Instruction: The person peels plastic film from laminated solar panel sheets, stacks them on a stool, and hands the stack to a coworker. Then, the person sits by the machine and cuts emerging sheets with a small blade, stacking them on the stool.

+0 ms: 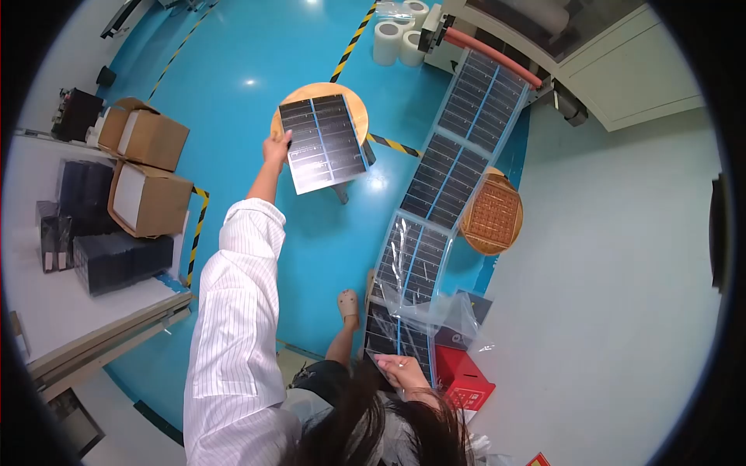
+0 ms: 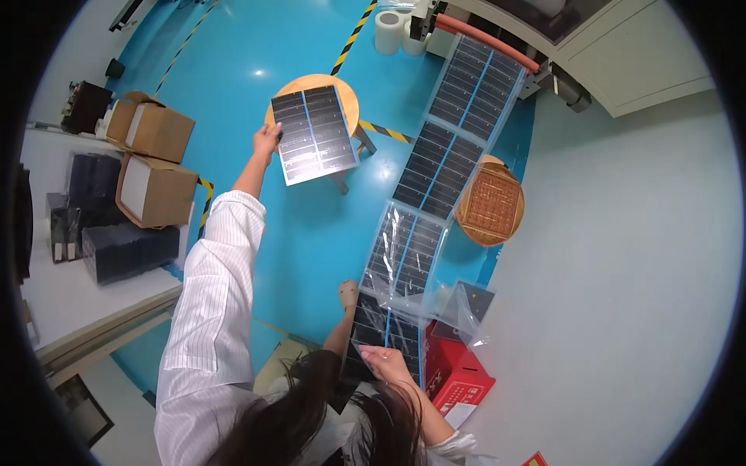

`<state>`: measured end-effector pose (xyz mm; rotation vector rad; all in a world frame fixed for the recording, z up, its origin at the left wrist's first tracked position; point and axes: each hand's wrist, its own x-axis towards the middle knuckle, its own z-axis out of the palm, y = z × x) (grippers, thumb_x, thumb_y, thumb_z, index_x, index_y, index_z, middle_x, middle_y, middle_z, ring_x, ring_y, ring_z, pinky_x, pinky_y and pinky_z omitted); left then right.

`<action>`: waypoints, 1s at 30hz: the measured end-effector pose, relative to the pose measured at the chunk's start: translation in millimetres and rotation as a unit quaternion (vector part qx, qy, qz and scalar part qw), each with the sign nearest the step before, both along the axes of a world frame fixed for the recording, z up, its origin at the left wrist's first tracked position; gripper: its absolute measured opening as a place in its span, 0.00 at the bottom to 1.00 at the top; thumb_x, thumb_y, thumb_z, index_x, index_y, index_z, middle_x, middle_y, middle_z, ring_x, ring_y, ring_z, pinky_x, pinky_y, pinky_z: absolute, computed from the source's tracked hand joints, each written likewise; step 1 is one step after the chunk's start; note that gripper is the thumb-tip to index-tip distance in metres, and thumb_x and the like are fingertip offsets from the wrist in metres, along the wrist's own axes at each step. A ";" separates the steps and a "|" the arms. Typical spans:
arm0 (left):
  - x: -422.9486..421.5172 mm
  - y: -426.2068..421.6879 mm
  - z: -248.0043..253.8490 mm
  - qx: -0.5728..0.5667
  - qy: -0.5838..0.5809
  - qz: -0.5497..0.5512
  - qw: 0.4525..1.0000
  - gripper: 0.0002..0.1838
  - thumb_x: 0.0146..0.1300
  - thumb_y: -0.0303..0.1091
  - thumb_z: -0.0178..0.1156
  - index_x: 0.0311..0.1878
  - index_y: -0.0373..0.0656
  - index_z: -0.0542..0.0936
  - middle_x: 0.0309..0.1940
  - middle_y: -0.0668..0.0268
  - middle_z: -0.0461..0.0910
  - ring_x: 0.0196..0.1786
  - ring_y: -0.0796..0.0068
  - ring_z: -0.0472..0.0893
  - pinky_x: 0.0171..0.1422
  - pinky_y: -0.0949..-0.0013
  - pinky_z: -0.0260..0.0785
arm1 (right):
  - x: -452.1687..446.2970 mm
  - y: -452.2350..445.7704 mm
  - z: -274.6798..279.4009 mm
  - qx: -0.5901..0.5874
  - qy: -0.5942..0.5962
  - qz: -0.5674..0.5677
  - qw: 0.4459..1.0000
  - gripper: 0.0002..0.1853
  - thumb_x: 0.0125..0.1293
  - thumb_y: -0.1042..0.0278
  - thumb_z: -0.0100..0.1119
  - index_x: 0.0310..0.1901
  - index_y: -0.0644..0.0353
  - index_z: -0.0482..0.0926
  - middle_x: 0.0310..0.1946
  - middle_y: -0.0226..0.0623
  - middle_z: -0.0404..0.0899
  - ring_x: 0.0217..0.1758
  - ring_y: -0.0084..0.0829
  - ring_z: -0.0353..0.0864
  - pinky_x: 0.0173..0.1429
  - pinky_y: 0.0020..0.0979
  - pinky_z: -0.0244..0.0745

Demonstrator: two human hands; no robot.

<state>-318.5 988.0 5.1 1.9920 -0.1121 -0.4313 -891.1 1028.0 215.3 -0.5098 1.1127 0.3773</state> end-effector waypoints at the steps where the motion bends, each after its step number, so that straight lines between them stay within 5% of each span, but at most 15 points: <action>1: 2.0 7.1 -15.8 0.101 -0.062 0.071 0.990 0.28 0.53 0.44 0.64 0.49 0.31 0.73 0.46 0.54 0.78 0.46 0.64 0.78 0.49 0.66 0.68 | -4.8 0.9 -1.9 0.031 0.003 -0.029 0.999 0.17 0.61 0.67 0.58 0.50 0.65 0.74 0.12 0.18 0.60 0.12 0.13 0.51 0.16 0.19 0.44; 2: -20.1 17.4 1.1 0.231 -0.123 0.061 0.963 0.31 0.50 0.46 0.65 0.51 0.30 0.72 0.47 0.51 0.77 0.48 0.59 0.77 0.50 0.64 0.68 | -2.1 1.1 6.9 0.022 0.003 -0.043 0.999 0.16 0.62 0.68 0.55 0.49 0.67 0.74 0.13 0.18 0.59 0.12 0.13 0.51 0.17 0.19 0.44; 4: -89.7 41.6 50.5 0.153 -0.150 -0.139 0.967 0.31 0.51 0.45 0.64 0.52 0.31 0.72 0.44 0.52 0.78 0.46 0.63 0.78 0.49 0.65 0.69 | 2.6 1.3 13.7 0.035 -0.027 -0.102 0.994 0.14 0.65 0.69 0.50 0.49 0.68 0.73 0.13 0.18 0.55 0.12 0.13 0.50 0.17 0.19 0.45; 6: -175.2 89.5 47.2 0.072 0.104 -0.254 0.959 0.31 0.53 0.51 0.61 0.53 0.35 0.71 0.40 0.54 0.78 0.42 0.66 0.77 0.44 0.63 0.71 | 12.9 2.0 18.7 0.043 -0.034 -0.141 0.989 0.15 0.65 0.69 0.49 0.51 0.67 0.71 0.13 0.17 0.52 0.13 0.13 0.50 0.17 0.19 0.45; 8: -265.3 131.4 104.8 0.091 0.544 -0.315 0.772 0.41 0.53 0.66 0.53 0.55 0.36 0.69 0.47 0.51 0.75 0.48 0.57 0.76 0.46 0.60 0.73 | 19.9 6.2 16.7 0.051 -0.048 -0.163 0.984 0.15 0.66 0.68 0.49 0.51 0.67 0.71 0.13 0.17 0.52 0.13 0.13 0.50 0.17 0.19 0.45; 10: -332.0 157.9 153.3 0.018 0.673 -0.239 0.700 0.33 0.56 0.58 0.56 0.52 0.39 0.68 0.40 0.59 0.77 0.44 0.64 0.78 0.46 0.63 0.74 | 31.9 14.4 13.9 0.060 -0.051 -0.189 0.979 0.14 0.66 0.68 0.48 0.50 0.66 0.71 0.12 0.18 0.53 0.12 0.13 0.50 0.17 0.19 0.45; 15: -384.5 182.7 175.7 -0.055 0.615 -0.313 0.721 0.19 0.56 0.33 0.62 0.50 0.40 0.71 0.41 0.66 0.78 0.43 0.74 0.78 0.47 0.67 0.73 | 32.6 32.9 7.6 0.067 -0.063 -0.191 0.977 0.12 0.66 0.68 0.48 0.47 0.63 0.73 0.12 0.18 0.54 0.11 0.13 0.50 0.16 0.19 0.45; 17: -391.8 203.2 173.7 -0.042 0.629 -0.274 0.727 0.18 0.53 0.28 0.64 0.48 0.40 0.72 0.42 0.65 0.78 0.44 0.74 0.78 0.48 0.68 0.72 | 19.9 40.6 3.3 -0.023 0.007 -0.166 0.986 0.11 0.65 0.68 0.50 0.45 0.62 0.76 0.12 0.18 0.57 0.11 0.14 0.50 0.14 0.20 0.46; 19: -401.5 219.2 165.5 -0.064 0.630 -0.247 0.733 0.18 0.54 0.27 0.63 0.48 0.39 0.73 0.42 0.65 0.78 0.44 0.74 0.78 0.48 0.67 0.72 | -3.4 26.2 -2.0 -0.250 0.032 -0.105 0.962 0.09 0.62 0.66 0.53 0.35 0.61 0.81 0.16 0.25 0.71 0.12 0.14 0.59 0.14 0.20 0.50; 20: -402.3 223.3 159.8 -0.067 0.630 -0.249 0.732 0.18 0.54 0.27 0.63 0.48 0.39 0.73 0.42 0.65 0.78 0.44 0.74 0.78 0.48 0.67 0.72 | -36.1 12.3 -49.2 -0.517 0.008 -0.023 0.856 0.11 0.61 0.63 0.56 0.36 0.62 0.81 0.19 0.28 0.74 0.17 0.18 0.67 0.19 0.22 0.61; 22: -405.2 235.5 147.6 -0.070 0.632 -0.235 0.735 0.19 0.53 0.25 0.63 0.49 0.39 0.73 0.44 0.64 0.78 0.44 0.74 0.77 0.50 0.68 0.70 | -56.8 -46.4 -25.5 -0.563 0.106 -0.022 0.820 0.15 0.62 0.59 0.57 0.29 0.65 0.79 0.22 0.30 0.74 0.33 0.25 0.75 0.43 0.30 0.69; 23: -408.7 241.1 144.1 -0.074 0.632 -0.238 0.733 0.19 0.53 0.25 0.63 0.49 0.39 0.73 0.44 0.64 0.78 0.44 0.74 0.77 0.50 0.68 0.70 | -75.7 -71.3 -38.4 -0.612 0.099 0.000 0.785 0.15 0.62 0.59 0.56 0.28 0.65 0.77 0.35 0.36 0.78 0.39 0.26 0.76 0.46 0.30 0.69; 24: -414.3 250.5 142.3 -0.061 0.591 -0.287 0.751 0.20 0.53 0.24 0.63 0.51 0.38 0.72 0.45 0.64 0.78 0.45 0.74 0.77 0.51 0.69 0.69 | -91.8 -92.3 -48.8 -0.619 0.088 -0.015 0.780 0.14 0.63 0.60 0.55 0.34 0.66 0.76 0.45 0.40 0.76 0.46 0.31 0.76 0.51 0.31 0.69; 28: -418.1 258.7 168.2 -0.020 0.586 -0.301 0.752 0.23 0.53 0.22 0.62 0.54 0.35 0.70 0.46 0.64 0.77 0.47 0.76 0.75 0.53 0.73 0.67 | -82.8 -107.7 -28.6 -0.595 -0.021 -0.031 0.803 0.13 0.63 0.60 0.55 0.36 0.63 0.72 0.48 0.42 0.74 0.54 0.36 0.73 0.56 0.35 0.67; 30: -421.3 276.0 157.2 -0.063 0.558 -0.311 0.767 0.21 0.54 0.23 0.62 0.52 0.36 0.71 0.45 0.66 0.78 0.45 0.78 0.75 0.51 0.74 0.68 | -69.3 -110.8 -24.1 -0.434 -0.045 -0.193 0.879 0.10 0.63 0.61 0.54 0.36 0.59 0.69 0.47 0.42 0.73 0.57 0.40 0.71 0.57 0.39 0.67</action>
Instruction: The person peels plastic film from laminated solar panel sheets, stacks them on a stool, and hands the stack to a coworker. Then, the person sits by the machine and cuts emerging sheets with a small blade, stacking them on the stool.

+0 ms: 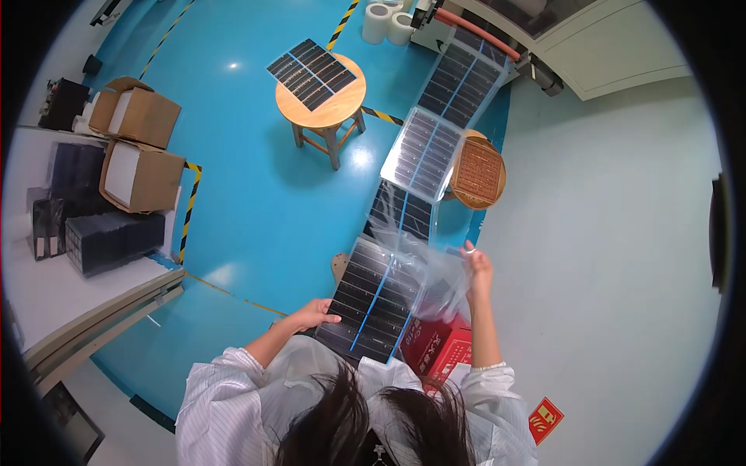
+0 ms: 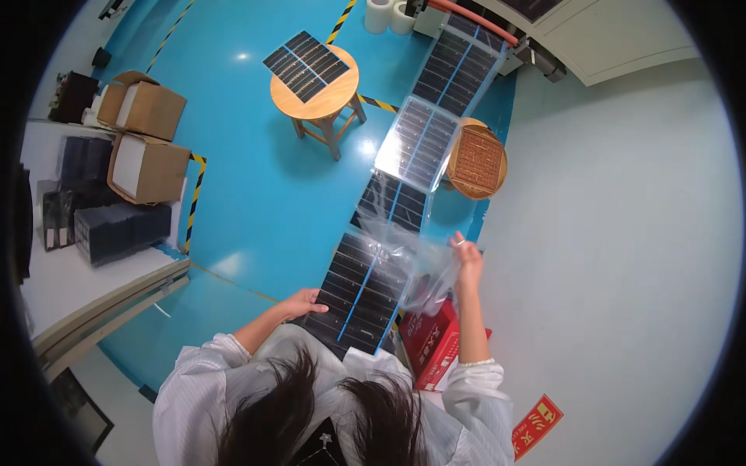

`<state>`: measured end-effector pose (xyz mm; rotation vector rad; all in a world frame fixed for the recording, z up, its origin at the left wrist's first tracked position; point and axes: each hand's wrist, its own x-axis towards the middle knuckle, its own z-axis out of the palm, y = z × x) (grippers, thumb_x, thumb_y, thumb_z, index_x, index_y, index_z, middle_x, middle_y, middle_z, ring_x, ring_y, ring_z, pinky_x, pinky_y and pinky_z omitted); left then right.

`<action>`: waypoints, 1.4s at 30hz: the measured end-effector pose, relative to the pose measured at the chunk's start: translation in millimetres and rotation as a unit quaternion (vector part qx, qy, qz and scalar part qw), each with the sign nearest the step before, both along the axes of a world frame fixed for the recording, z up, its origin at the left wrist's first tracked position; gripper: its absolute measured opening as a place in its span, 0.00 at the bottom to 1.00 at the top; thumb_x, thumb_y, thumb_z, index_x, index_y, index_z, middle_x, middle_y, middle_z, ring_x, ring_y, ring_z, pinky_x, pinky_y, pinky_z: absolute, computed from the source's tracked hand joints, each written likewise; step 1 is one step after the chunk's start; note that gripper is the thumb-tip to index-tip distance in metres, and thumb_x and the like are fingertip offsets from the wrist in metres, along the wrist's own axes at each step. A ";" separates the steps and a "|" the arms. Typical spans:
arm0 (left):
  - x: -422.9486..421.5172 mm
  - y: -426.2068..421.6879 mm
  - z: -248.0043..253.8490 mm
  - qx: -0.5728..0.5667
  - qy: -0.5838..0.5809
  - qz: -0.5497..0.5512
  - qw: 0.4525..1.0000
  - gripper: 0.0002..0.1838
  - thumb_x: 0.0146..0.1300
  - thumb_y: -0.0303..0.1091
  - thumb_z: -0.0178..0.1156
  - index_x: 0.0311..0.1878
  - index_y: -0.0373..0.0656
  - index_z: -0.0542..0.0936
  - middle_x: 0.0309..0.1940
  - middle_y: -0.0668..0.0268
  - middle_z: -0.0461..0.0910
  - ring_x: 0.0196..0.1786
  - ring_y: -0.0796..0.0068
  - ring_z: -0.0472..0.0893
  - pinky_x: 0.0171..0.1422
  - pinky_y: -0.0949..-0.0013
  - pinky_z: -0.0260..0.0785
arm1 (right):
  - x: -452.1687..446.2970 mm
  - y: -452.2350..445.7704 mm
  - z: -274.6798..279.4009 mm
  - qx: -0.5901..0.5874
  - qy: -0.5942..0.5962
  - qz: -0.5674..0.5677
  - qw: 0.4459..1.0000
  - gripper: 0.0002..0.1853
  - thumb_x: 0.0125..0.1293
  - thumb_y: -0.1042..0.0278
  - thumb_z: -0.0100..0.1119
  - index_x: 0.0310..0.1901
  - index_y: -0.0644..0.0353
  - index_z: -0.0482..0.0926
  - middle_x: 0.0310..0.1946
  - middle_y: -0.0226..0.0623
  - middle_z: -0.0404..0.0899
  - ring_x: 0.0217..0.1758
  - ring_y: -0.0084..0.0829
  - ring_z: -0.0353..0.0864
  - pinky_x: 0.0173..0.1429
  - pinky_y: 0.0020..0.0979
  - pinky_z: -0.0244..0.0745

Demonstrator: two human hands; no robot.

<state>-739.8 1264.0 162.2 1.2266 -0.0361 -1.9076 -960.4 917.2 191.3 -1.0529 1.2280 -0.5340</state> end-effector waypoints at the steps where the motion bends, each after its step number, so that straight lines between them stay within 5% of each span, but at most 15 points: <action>1: -2.2 9.8 -7.0 0.003 -0.003 0.002 1.000 0.21 0.54 0.23 0.62 0.52 0.36 0.71 0.45 0.66 0.78 0.45 0.78 0.75 0.51 0.74 0.68 | 7.1 -7.7 0.4 0.003 -0.003 0.002 1.000 0.10 0.63 0.61 0.54 0.36 0.59 0.69 0.47 0.42 0.73 0.57 0.40 0.71 0.57 0.39 0.67; 4: -13.4 33.3 -21.9 -0.042 -0.043 -0.024 0.998 0.22 0.53 0.25 0.63 0.52 0.37 0.72 0.42 0.67 0.78 0.41 0.81 0.75 0.48 0.77 0.66 | 32.3 -33.9 -0.7 0.097 -0.203 -0.067 0.972 0.08 0.64 0.62 0.52 0.35 0.56 0.70 0.38 0.36 0.74 0.45 0.35 0.76 0.50 0.35 0.73; 7: -12.4 51.2 -20.1 0.012 0.010 0.001 1.000 0.22 0.53 0.26 0.64 0.52 0.38 0.72 0.42 0.68 0.78 0.41 0.80 0.75 0.49 0.76 0.66 | 14.7 -66.6 -39.6 0.054 -0.247 -0.099 0.962 0.06 0.63 0.65 0.51 0.37 0.56 0.67 0.26 0.33 0.72 0.31 0.28 0.75 0.34 0.29 0.72; 11: -14.1 129.2 -62.0 0.099 -0.009 0.076 0.992 0.21 0.54 0.27 0.63 0.52 0.38 0.71 0.44 0.68 0.77 0.45 0.77 0.75 0.52 0.70 0.67 | 14.8 -88.8 8.2 0.117 -0.222 -0.098 0.963 0.08 0.62 0.63 0.53 0.36 0.54 0.67 0.23 0.30 0.70 0.22 0.23 0.69 0.26 0.26 0.69; 13: 11.2 111.3 -56.0 0.192 0.002 0.180 0.965 0.22 0.56 0.28 0.61 0.54 0.38 0.69 0.47 0.67 0.76 0.49 0.75 0.73 0.56 0.66 0.65 | 22.2 -66.0 13.6 0.323 0.043 -0.027 0.945 0.13 0.59 0.58 0.57 0.39 0.55 0.68 0.22 0.30 0.70 0.19 0.22 0.68 0.21 0.23 0.66; 15: 54.7 57.1 -29.1 0.204 -0.158 0.101 0.961 0.25 0.57 0.30 0.61 0.57 0.38 0.67 0.50 0.66 0.74 0.52 0.74 0.72 0.58 0.66 0.64 | 19.3 -27.4 21.5 0.337 0.129 -0.041 0.932 0.18 0.57 0.54 0.59 0.41 0.56 0.68 0.20 0.29 0.68 0.18 0.20 0.68 0.19 0.22 0.63; 21: 191.3 -93.3 -43.0 -0.091 -0.331 0.234 0.909 0.23 0.58 0.26 0.58 0.57 0.35 0.66 0.51 0.64 0.73 0.53 0.75 0.71 0.60 0.69 0.61 | -56.8 33.9 -29.1 0.057 0.305 0.386 0.869 0.50 0.41 0.49 0.71 0.64 0.64 0.57 0.37 0.48 0.80 0.39 0.38 0.80 0.47 0.34 0.73; 23: 237.4 -147.6 -56.0 -0.137 -0.354 0.255 0.889 0.21 0.58 0.26 0.57 0.56 0.35 0.67 0.51 0.65 0.74 0.53 0.75 0.71 0.59 0.70 0.62 | -48.1 44.9 -15.8 0.026 0.428 0.489 0.760 0.38 0.40 0.53 0.71 0.53 0.68 0.71 0.37 0.56 0.79 0.39 0.43 0.81 0.46 0.35 0.74; 29: 335.8 -250.9 -83.7 -0.070 -0.392 0.236 0.886 0.21 0.55 0.29 0.62 0.52 0.37 0.72 0.46 0.64 0.77 0.48 0.76 0.75 0.51 0.70 0.67 | -42.9 102.1 -0.4 -0.077 0.526 0.498 0.685 0.13 0.50 0.64 0.58 0.30 0.68 0.79 0.31 0.61 0.77 0.35 0.53 0.79 0.39 0.43 0.76; 31: 351.6 -246.3 -114.3 -0.033 -0.408 0.197 0.891 0.24 0.52 0.34 0.65 0.52 0.37 0.72 0.47 0.60 0.77 0.47 0.72 0.76 0.49 0.68 0.69 | -34.2 107.4 28.8 -0.174 0.428 0.537 0.706 0.09 0.51 0.69 0.54 0.25 0.68 0.79 0.32 0.60 0.76 0.28 0.55 0.78 0.33 0.47 0.75; 33: 355.5 -238.1 -155.9 0.231 -0.673 0.105 0.695 0.28 0.50 0.41 0.67 0.51 0.34 0.72 0.45 0.56 0.78 0.45 0.66 0.77 0.49 0.65 0.69 | -3.2 98.0 70.3 -0.157 0.452 0.556 0.680 0.09 0.51 0.69 0.55 0.25 0.67 0.79 0.35 0.58 0.75 0.34 0.54 0.77 0.39 0.46 0.74; 35: 313.8 -222.8 -156.3 0.146 -0.706 0.083 0.688 0.34 0.47 0.47 0.67 0.52 0.31 0.71 0.44 0.52 0.78 0.44 0.62 0.78 0.49 0.63 0.69 | 8.1 81.4 92.8 -0.358 0.291 0.555 0.692 0.09 0.51 0.68 0.55 0.25 0.66 0.78 0.39 0.55 0.74 0.43 0.52 0.74 0.48 0.44 0.70; 36: 278.6 -217.0 -115.0 -0.009 -0.579 0.044 0.814 0.35 0.48 0.49 0.66 0.51 0.29 0.71 0.43 0.52 0.78 0.43 0.63 0.78 0.48 0.63 0.69 | 8.5 75.4 93.9 -0.359 0.293 0.550 0.695 0.09 0.51 0.68 0.55 0.25 0.66 0.78 0.39 0.55 0.74 0.43 0.52 0.74 0.48 0.44 0.70; 38: 195.7 -194.8 -73.5 0.026 -0.299 -0.040 0.953 0.29 0.54 0.54 0.59 0.46 0.34 0.77 0.41 0.55 0.79 0.41 0.65 0.78 0.45 0.65 0.71 | 9.1 74.7 94.5 -0.284 0.202 0.506 0.789 0.09 0.52 0.67 0.56 0.26 0.66 0.76 0.41 0.51 0.73 0.50 0.47 0.70 0.52 0.42 0.66; 42: 46.5 -147.0 -9.3 0.022 0.098 -0.126 0.987 0.31 0.59 0.53 0.56 0.55 0.36 0.65 0.43 0.54 0.77 0.47 0.65 0.78 0.52 0.63 0.72 | -0.8 69.7 67.8 -0.189 0.124 0.516 0.826 0.09 0.54 0.67 0.55 0.27 0.67 0.75 0.36 0.46 0.76 0.39 0.42 0.73 0.45 0.36 0.69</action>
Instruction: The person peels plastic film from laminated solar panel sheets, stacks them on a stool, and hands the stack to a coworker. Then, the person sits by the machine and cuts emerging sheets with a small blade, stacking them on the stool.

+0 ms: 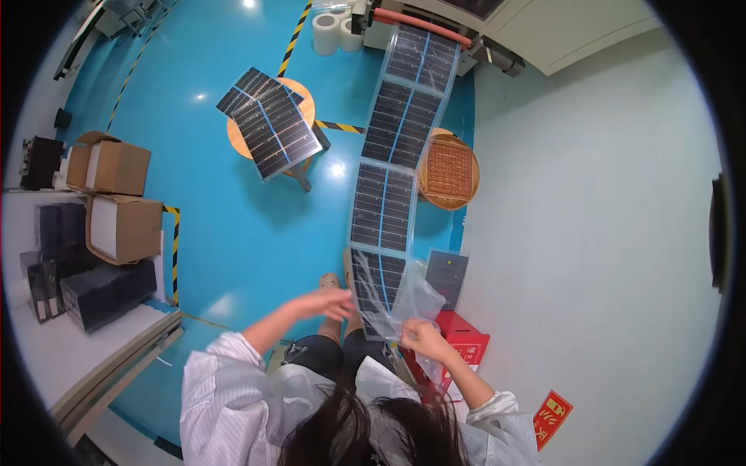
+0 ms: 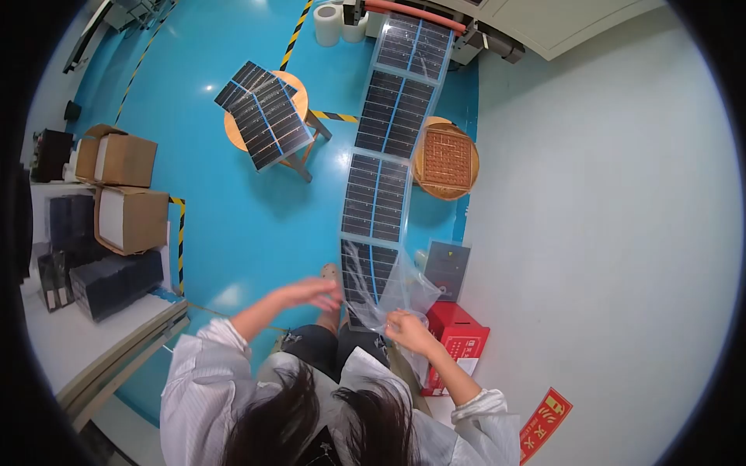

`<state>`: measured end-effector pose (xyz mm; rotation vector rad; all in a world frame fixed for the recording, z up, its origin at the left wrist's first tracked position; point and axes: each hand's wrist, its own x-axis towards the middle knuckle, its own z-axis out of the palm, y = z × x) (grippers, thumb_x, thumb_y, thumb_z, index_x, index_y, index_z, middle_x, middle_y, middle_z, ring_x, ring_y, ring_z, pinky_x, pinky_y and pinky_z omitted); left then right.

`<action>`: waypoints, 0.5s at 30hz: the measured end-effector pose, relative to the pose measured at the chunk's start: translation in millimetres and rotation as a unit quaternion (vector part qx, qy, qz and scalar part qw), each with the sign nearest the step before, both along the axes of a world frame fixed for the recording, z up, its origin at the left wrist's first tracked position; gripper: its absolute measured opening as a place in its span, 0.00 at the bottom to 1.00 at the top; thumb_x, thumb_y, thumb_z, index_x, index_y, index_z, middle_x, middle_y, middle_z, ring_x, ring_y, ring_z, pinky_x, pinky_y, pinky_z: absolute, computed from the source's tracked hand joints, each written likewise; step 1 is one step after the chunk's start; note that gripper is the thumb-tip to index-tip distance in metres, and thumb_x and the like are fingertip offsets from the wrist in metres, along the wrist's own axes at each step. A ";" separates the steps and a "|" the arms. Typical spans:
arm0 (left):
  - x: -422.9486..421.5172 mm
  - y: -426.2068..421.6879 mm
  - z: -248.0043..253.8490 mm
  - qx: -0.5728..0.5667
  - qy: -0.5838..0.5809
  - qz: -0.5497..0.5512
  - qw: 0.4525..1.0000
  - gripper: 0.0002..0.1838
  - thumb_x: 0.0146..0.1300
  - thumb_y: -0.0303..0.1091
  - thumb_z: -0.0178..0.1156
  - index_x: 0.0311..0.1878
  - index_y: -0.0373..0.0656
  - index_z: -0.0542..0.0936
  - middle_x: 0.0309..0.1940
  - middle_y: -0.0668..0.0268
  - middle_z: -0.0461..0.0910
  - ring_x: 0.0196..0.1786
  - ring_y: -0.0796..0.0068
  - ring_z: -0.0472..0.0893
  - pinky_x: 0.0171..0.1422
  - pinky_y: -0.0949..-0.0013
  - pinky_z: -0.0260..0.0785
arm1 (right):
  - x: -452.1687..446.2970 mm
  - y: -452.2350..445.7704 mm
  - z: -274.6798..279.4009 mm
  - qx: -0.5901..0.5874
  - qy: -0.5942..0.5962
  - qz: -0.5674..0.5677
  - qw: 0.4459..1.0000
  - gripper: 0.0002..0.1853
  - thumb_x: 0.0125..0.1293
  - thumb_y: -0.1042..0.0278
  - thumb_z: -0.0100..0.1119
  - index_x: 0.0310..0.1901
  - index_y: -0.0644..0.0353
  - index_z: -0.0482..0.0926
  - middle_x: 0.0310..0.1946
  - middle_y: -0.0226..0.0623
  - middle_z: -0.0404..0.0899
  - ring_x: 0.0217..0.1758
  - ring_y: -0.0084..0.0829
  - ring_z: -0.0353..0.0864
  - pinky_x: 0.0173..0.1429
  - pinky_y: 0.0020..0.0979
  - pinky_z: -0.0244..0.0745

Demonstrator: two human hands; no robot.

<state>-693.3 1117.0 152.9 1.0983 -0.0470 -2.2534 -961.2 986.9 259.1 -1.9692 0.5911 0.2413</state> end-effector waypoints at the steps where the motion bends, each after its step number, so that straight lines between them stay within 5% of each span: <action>1: -18.1 1.6 18.4 0.025 0.031 0.023 0.999 0.29 0.60 0.48 0.58 0.55 0.35 0.64 0.41 0.56 0.77 0.47 0.66 0.78 0.51 0.64 0.73 | 5.3 -1.7 4.2 0.058 0.076 -0.038 0.995 0.10 0.55 0.67 0.54 0.27 0.67 0.74 0.30 0.44 0.75 0.34 0.36 0.73 0.41 0.33 0.68; 2: -27.4 1.9 19.5 0.026 0.033 0.024 0.999 0.29 0.60 0.48 0.58 0.55 0.35 0.64 0.41 0.56 0.77 0.47 0.66 0.78 0.51 0.64 0.73 | 8.8 -3.5 6.4 0.115 0.151 -0.075 0.979 0.10 0.56 0.67 0.54 0.27 0.67 0.72 0.25 0.41 0.75 0.29 0.31 0.72 0.38 0.30 0.68; 5: -37.7 6.1 23.9 0.004 0.018 0.072 0.997 0.26 0.59 0.37 0.61 0.54 0.34 0.63 0.39 0.59 0.77 0.45 0.68 0.78 0.50 0.67 0.73 | 8.1 -1.6 -8.9 0.145 0.110 -0.129 0.975 0.10 0.57 0.68 0.53 0.26 0.67 0.72 0.17 0.34 0.69 0.25 0.21 0.67 0.34 0.27 0.65; 9: -28.4 8.4 38.2 0.022 0.052 0.105 0.993 0.28 0.57 0.28 0.61 0.57 0.31 0.60 0.39 0.60 0.77 0.43 0.69 0.79 0.49 0.69 0.74 | -1.2 8.3 -35.4 0.168 0.097 -0.182 0.964 0.11 0.55 0.65 0.53 0.26 0.67 0.73 0.17 0.38 0.71 0.23 0.21 0.68 0.30 0.28 0.66; 15: -43.6 28.9 12.8 0.112 -0.017 0.084 0.990 0.29 0.53 0.22 0.62 0.57 0.32 0.62 0.37 0.64 0.77 0.38 0.71 0.80 0.45 0.69 0.76 | 1.1 -10.5 -40.3 0.242 0.154 -0.301 0.910 0.08 0.55 0.72 0.51 0.20 0.62 0.72 0.18 0.23 0.69 0.24 0.16 0.64 0.29 0.22 0.61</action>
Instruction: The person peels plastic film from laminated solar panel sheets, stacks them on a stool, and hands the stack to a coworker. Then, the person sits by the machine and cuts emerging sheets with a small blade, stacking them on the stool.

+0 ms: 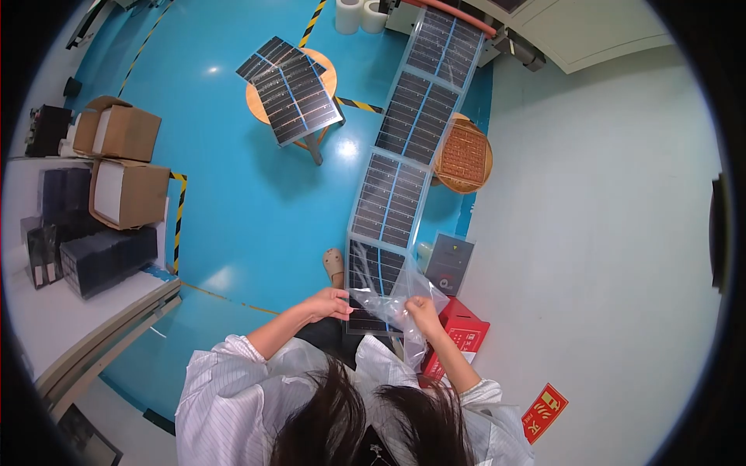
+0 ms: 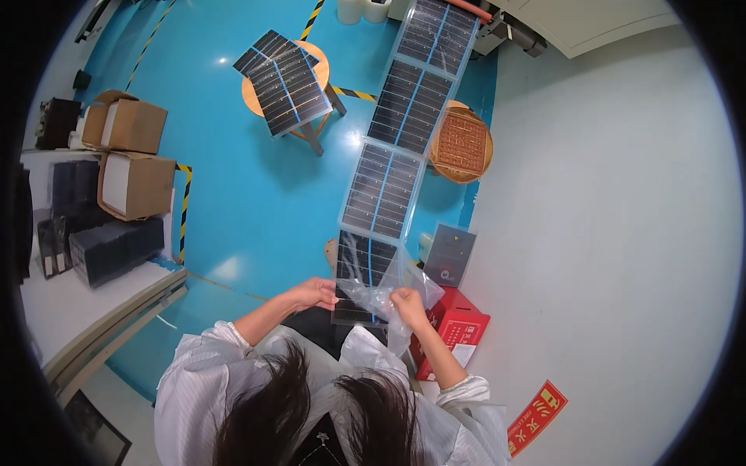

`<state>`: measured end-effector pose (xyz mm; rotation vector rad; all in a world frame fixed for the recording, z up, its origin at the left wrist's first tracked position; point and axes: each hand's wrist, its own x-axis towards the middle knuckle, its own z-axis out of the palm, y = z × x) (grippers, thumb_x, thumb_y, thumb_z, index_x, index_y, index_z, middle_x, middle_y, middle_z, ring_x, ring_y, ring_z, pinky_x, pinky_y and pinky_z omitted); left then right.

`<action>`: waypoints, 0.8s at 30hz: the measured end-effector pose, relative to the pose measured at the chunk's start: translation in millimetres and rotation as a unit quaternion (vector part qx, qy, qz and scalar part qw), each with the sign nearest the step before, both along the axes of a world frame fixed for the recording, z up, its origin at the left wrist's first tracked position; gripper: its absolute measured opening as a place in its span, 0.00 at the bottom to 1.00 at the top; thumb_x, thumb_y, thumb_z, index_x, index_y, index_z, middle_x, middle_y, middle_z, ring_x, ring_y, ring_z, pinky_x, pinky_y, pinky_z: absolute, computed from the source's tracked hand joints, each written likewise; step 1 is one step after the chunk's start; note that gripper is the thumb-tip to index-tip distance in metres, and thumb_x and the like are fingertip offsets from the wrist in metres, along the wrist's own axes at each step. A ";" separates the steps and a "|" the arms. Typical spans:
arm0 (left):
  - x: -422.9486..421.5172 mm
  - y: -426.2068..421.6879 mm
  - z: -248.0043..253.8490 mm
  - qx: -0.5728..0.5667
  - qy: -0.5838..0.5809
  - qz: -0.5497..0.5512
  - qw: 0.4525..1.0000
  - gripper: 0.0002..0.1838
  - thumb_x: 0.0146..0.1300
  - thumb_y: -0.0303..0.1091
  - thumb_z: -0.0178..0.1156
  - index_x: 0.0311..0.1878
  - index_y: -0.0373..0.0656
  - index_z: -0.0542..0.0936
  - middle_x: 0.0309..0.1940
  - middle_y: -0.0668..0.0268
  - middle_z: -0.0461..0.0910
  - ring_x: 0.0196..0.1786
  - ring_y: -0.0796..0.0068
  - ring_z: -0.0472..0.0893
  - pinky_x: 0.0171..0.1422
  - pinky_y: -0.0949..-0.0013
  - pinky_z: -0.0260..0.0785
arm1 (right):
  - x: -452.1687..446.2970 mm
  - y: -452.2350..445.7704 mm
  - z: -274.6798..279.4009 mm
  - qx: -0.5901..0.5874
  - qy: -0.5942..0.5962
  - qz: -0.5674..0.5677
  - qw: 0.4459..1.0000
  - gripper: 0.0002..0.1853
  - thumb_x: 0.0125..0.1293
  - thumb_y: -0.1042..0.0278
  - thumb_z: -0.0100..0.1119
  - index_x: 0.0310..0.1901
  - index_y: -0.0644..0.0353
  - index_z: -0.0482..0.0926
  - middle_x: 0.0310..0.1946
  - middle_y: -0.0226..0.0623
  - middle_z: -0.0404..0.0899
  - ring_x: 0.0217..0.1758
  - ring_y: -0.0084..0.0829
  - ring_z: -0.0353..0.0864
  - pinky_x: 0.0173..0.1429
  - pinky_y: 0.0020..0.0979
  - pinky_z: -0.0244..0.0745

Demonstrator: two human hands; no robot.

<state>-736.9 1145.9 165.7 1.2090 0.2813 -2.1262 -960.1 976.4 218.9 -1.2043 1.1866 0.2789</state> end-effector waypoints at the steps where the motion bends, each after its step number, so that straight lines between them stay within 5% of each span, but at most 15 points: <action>1: -1.0 8.6 -3.2 0.009 -0.011 -0.019 1.000 0.25 0.52 0.21 0.62 0.54 0.34 0.66 0.35 0.65 0.77 0.36 0.73 0.80 0.43 0.70 0.76 | -0.9 -6.6 -1.2 -0.015 0.007 -0.067 0.998 0.08 0.54 0.70 0.52 0.20 0.61 0.72 0.18 0.24 0.69 0.23 0.17 0.64 0.29 0.23 0.61; 2: -1.3 14.3 -1.0 0.011 -0.010 -0.015 1.000 0.25 0.52 0.21 0.62 0.54 0.34 0.66 0.35 0.65 0.77 0.36 0.73 0.80 0.43 0.70 0.76 | -4.3 -20.0 -4.6 -0.028 0.013 -0.133 0.991 0.09 0.54 0.68 0.52 0.19 0.60 0.73 0.17 0.24 0.69 0.22 0.18 0.64 0.28 0.24 0.61; 5: -0.3 28.8 15.6 -0.027 -0.028 -0.029 0.999 0.09 0.51 0.19 0.62 0.32 0.38 0.72 0.22 0.73 0.71 0.28 0.82 0.75 0.36 0.74 0.76 | -41.3 -99.2 -28.5 -0.128 0.079 -0.167 0.974 0.13 0.55 0.61 0.51 0.19 0.59 0.73 0.18 0.29 0.71 0.25 0.23 0.67 0.30 0.30 0.63; 12: -1.1 75.7 -14.9 -0.183 -0.240 -0.100 0.948 0.07 0.53 0.18 0.58 0.27 0.39 0.71 0.19 0.73 0.70 0.24 0.84 0.72 0.29 0.76 0.69 | -61.8 -294.0 -1.0 -0.339 0.043 -0.257 0.904 0.15 0.61 0.61 0.52 0.20 0.59 0.72 0.17 0.26 0.68 0.23 0.21 0.64 0.26 0.28 0.59; 14: 6.2 105.3 -9.4 -0.151 -0.225 -0.082 0.959 0.07 0.53 0.18 0.58 0.27 0.40 0.71 0.20 0.72 0.72 0.24 0.83 0.73 0.30 0.75 0.69 | -87.9 -344.7 25.9 -0.388 -0.081 -0.312 0.863 0.12 0.61 0.62 0.54 0.22 0.56 0.72 0.18 0.25 0.67 0.21 0.17 0.63 0.24 0.25 0.59; 15: 13.5 115.4 -8.5 -0.121 -0.206 -0.066 0.969 0.07 0.53 0.18 0.58 0.27 0.40 0.70 0.20 0.71 0.73 0.25 0.82 0.74 0.30 0.75 0.70 | -62.5 -340.6 76.1 -0.351 -0.071 -0.377 0.854 0.13 0.62 0.58 0.52 0.23 0.56 0.73 0.18 0.25 0.67 0.22 0.17 0.65 0.24 0.25 0.60; 18: 35.3 126.9 -23.1 -0.030 -0.209 0.094 0.973 0.08 0.53 0.20 0.59 0.26 0.41 0.70 0.21 0.69 0.75 0.26 0.80 0.76 0.31 0.73 0.70 | -49.3 -318.9 149.6 -0.324 -0.106 -0.260 0.903 0.16 0.62 0.53 0.49 0.24 0.58 0.71 0.20 0.25 0.67 0.22 0.18 0.65 0.23 0.24 0.59; 20: 76.8 113.5 -36.6 -0.097 -0.314 0.114 0.937 0.08 0.53 0.23 0.60 0.26 0.43 0.71 0.21 0.69 0.76 0.27 0.80 0.76 0.32 0.73 0.71 | -15.0 -266.9 184.7 -0.334 -0.067 -0.264 0.902 0.16 0.61 0.53 0.49 0.24 0.56 0.70 0.20 0.25 0.67 0.21 0.17 0.64 0.23 0.23 0.58; 24: 181.6 34.9 -50.1 -0.135 -0.430 0.175 0.875 0.08 0.56 0.24 0.59 0.26 0.44 0.70 0.21 0.72 0.74 0.26 0.82 0.73 0.34 0.74 0.70 | -4.9 -210.6 196.7 -0.391 -0.077 -0.332 0.855 0.15 0.60 0.54 0.50 0.23 0.55 0.69 0.18 0.23 0.65 0.20 0.15 0.63 0.22 0.22 0.58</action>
